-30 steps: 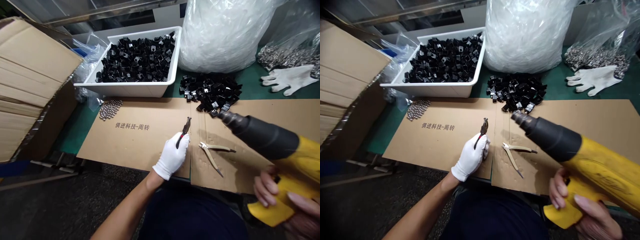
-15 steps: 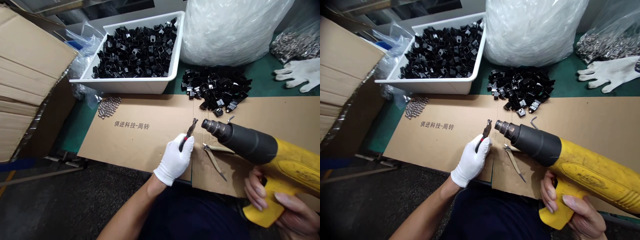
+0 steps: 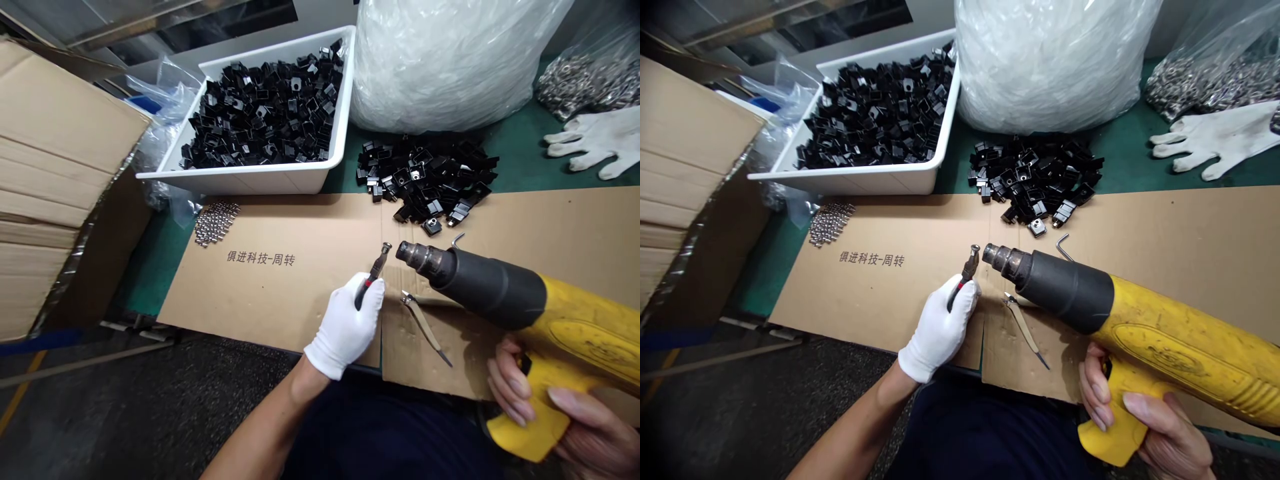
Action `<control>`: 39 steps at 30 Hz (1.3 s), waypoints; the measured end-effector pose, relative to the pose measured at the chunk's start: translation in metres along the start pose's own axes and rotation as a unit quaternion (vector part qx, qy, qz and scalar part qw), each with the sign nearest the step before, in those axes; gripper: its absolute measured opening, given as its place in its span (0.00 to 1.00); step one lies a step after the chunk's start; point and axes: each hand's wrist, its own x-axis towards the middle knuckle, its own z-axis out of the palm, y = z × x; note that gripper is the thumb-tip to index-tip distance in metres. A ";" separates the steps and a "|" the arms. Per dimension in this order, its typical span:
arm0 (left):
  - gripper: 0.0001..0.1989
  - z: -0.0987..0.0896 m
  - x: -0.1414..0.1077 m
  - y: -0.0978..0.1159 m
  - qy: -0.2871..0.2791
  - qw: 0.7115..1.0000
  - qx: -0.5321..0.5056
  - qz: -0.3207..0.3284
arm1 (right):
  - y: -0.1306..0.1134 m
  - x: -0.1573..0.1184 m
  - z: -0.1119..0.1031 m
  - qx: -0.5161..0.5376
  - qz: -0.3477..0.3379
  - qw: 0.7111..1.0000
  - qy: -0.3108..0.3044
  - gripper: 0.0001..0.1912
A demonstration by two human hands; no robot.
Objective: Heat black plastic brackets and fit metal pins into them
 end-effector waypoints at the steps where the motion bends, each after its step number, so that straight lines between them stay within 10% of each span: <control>1: 0.15 0.000 0.000 0.001 0.001 1.000 0.002 0.000 | 0.000 0.000 0.000 -0.002 0.003 1.000 -0.006 0.19; 39: 0.16 0.002 -0.001 0.002 0.005 1.000 0.018 0.005 | -0.003 0.004 0.005 -0.006 0.005 1.000 -0.004 0.19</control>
